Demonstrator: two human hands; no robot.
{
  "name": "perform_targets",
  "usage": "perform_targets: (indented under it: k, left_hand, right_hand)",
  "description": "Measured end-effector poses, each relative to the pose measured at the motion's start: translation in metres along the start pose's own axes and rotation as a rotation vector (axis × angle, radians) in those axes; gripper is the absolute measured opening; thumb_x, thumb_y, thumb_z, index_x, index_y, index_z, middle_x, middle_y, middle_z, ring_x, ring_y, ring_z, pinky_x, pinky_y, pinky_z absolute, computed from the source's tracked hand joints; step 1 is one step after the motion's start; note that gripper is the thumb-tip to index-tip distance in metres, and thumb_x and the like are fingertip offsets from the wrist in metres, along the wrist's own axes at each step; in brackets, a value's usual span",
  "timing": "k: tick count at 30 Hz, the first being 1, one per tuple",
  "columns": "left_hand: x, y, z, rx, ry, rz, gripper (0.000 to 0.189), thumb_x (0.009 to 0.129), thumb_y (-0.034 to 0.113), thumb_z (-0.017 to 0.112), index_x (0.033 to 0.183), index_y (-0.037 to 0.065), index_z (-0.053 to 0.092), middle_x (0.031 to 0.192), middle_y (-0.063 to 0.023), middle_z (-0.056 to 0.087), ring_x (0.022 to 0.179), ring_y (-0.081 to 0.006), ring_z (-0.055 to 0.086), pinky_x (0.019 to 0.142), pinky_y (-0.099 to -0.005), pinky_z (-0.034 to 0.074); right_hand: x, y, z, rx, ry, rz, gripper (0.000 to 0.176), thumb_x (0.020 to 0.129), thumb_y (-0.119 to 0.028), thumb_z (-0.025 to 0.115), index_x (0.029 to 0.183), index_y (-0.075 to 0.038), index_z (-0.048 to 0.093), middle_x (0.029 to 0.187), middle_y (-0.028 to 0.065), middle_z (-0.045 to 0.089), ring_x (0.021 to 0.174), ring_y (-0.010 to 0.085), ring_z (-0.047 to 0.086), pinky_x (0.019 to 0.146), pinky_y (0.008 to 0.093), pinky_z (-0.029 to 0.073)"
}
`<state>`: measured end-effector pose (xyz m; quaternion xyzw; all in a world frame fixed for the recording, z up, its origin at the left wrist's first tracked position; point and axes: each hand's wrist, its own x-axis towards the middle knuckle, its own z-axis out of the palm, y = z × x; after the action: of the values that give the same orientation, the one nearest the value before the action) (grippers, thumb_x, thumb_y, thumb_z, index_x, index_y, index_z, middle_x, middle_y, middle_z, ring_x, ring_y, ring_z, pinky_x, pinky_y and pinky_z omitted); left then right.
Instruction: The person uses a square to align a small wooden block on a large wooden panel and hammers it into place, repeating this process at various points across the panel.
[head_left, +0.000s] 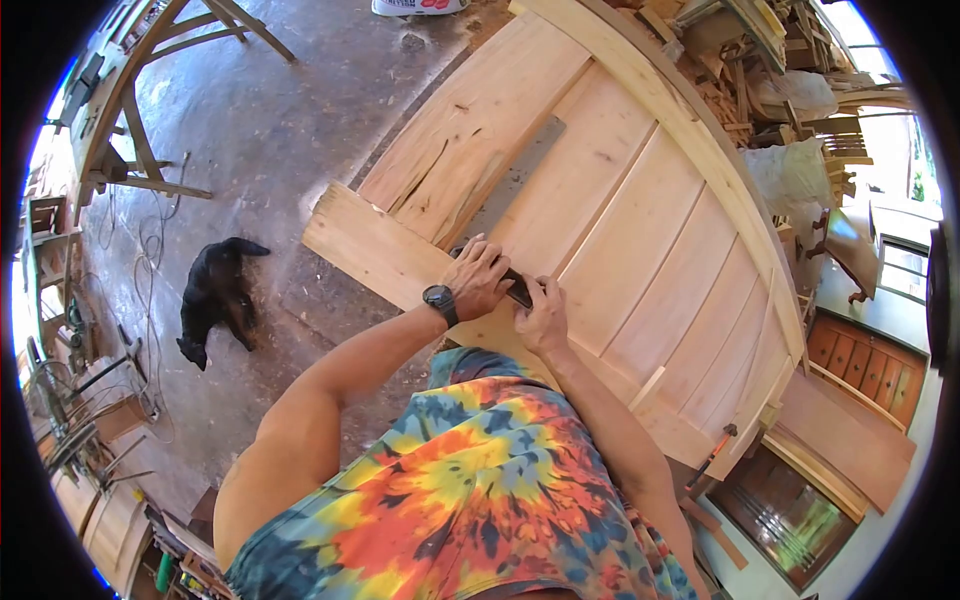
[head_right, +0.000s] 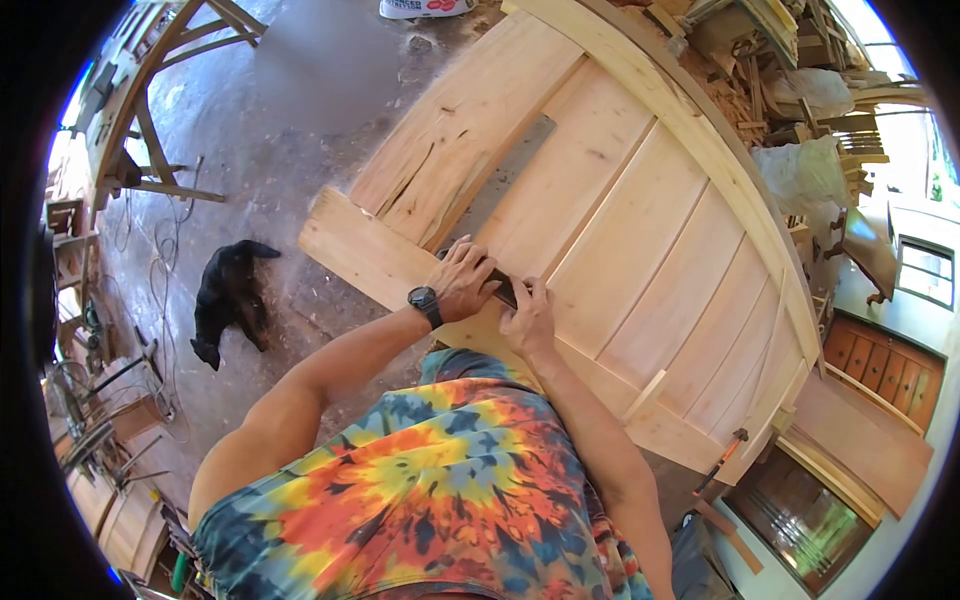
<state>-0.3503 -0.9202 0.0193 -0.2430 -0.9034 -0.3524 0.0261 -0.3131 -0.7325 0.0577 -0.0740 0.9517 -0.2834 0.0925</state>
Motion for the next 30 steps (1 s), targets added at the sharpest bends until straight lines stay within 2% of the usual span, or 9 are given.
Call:
perform_targets:
  k: [13, 30]
  left_hand:
    - [-0.0002, 0.0015, -0.0049, -0.016, 0.031, -0.006, 0.034, 0.084, 0.025, 0.073, 0.107, 0.004, 0.06, 0.112, -0.0162, 0.053, 0.113, -0.0363, 0.053, 0.116, -0.0524, 0.033]
    - [-0.0016, -0.0035, -0.0033, -0.015, -0.023, 0.059, 0.034, 0.086, 0.027, 0.073, 0.106, 0.002, 0.061, 0.113, -0.0168, 0.053, 0.118, -0.0352, 0.051, 0.117, -0.0514, 0.034]
  right_hand:
    - [-0.0005, 0.0018, 0.002, 0.054, -0.014, -0.018, 0.052, 0.077, -0.006, 0.066, 0.128, 0.0, 0.06, 0.117, 0.0232, 0.055, 0.106, 0.0421, 0.059, 0.092, 0.0469, 0.051]
    - [0.0004, 0.0061, 0.0008, 0.072, -0.02, -0.025, 0.055, 0.076, -0.005, 0.07, 0.129, 0.0, 0.059, 0.116, 0.0227, 0.055, 0.108, 0.0409, 0.059, 0.093, 0.044, 0.051]
